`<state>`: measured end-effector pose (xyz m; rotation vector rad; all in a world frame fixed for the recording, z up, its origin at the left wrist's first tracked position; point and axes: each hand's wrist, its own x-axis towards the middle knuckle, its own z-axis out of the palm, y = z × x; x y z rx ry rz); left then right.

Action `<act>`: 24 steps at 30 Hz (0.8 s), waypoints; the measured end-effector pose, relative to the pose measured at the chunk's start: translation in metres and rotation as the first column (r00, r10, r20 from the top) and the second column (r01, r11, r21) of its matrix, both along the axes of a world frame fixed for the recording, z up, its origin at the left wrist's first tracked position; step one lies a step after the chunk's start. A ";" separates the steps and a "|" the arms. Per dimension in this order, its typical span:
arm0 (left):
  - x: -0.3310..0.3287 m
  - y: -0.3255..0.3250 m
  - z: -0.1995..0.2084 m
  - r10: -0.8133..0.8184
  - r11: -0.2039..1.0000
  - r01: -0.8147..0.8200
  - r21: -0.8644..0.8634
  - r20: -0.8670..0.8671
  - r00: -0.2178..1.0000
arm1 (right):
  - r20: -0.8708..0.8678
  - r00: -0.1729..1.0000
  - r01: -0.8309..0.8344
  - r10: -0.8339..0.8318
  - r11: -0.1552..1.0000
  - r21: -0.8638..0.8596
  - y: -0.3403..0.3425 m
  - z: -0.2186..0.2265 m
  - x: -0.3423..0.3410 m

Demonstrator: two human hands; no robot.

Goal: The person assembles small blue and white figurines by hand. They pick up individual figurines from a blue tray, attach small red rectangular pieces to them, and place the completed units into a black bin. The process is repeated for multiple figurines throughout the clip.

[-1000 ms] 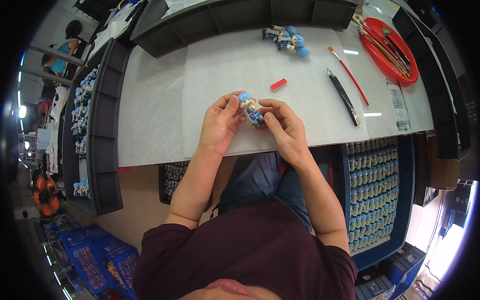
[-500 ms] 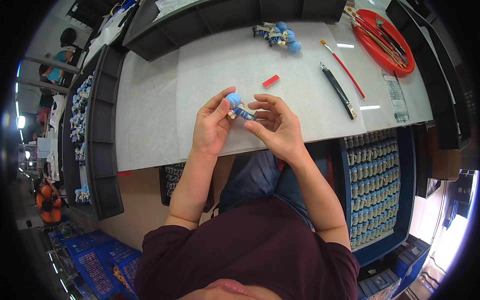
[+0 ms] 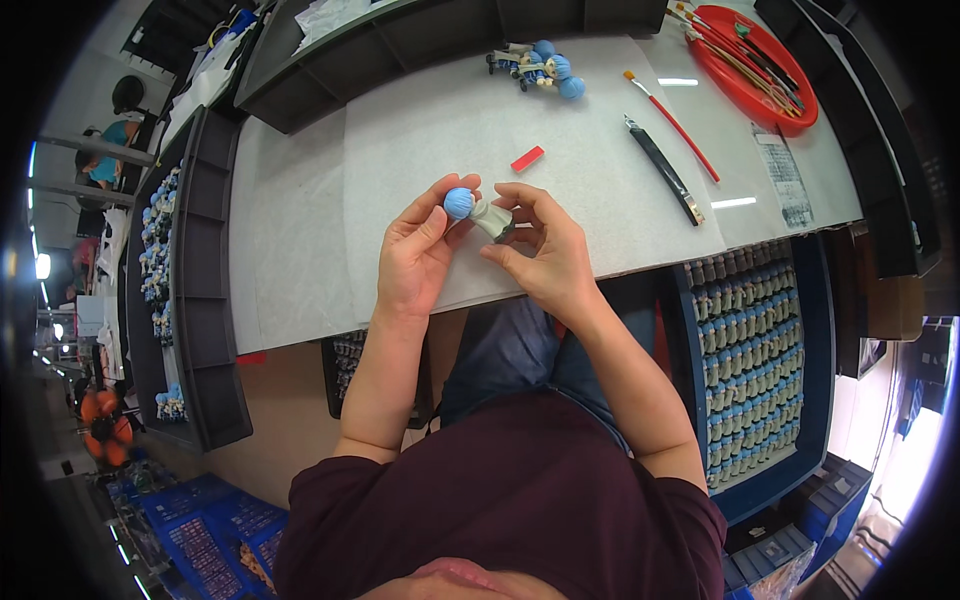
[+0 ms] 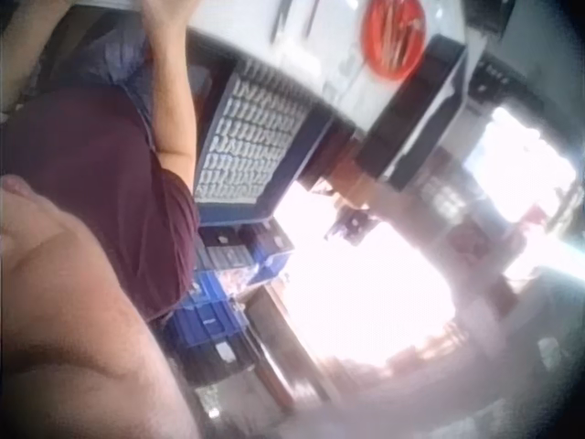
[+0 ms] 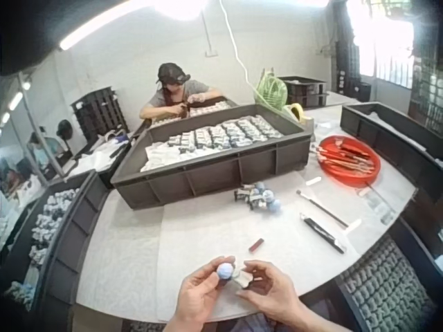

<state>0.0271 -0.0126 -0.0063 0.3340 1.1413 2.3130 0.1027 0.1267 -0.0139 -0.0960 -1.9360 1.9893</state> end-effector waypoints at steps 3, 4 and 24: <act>0.003 0.003 -0.002 0.044 0.993 -0.052 -0.107 -0.076 0.996 | -0.006 1.000 0.007 -0.007 1.000 0.023 0.001 -0.001 0.000; 0.004 0.003 -0.004 0.038 0.992 -0.049 -0.119 -0.092 0.995 | -0.005 1.000 0.014 -0.014 0.999 0.032 0.001 -0.004 0.000; 0.042 0.049 0.004 -0.329 0.934 0.233 -0.269 -0.400 0.855 | -0.476 0.796 0.528 -0.374 0.813 0.245 0.046 -0.008 0.088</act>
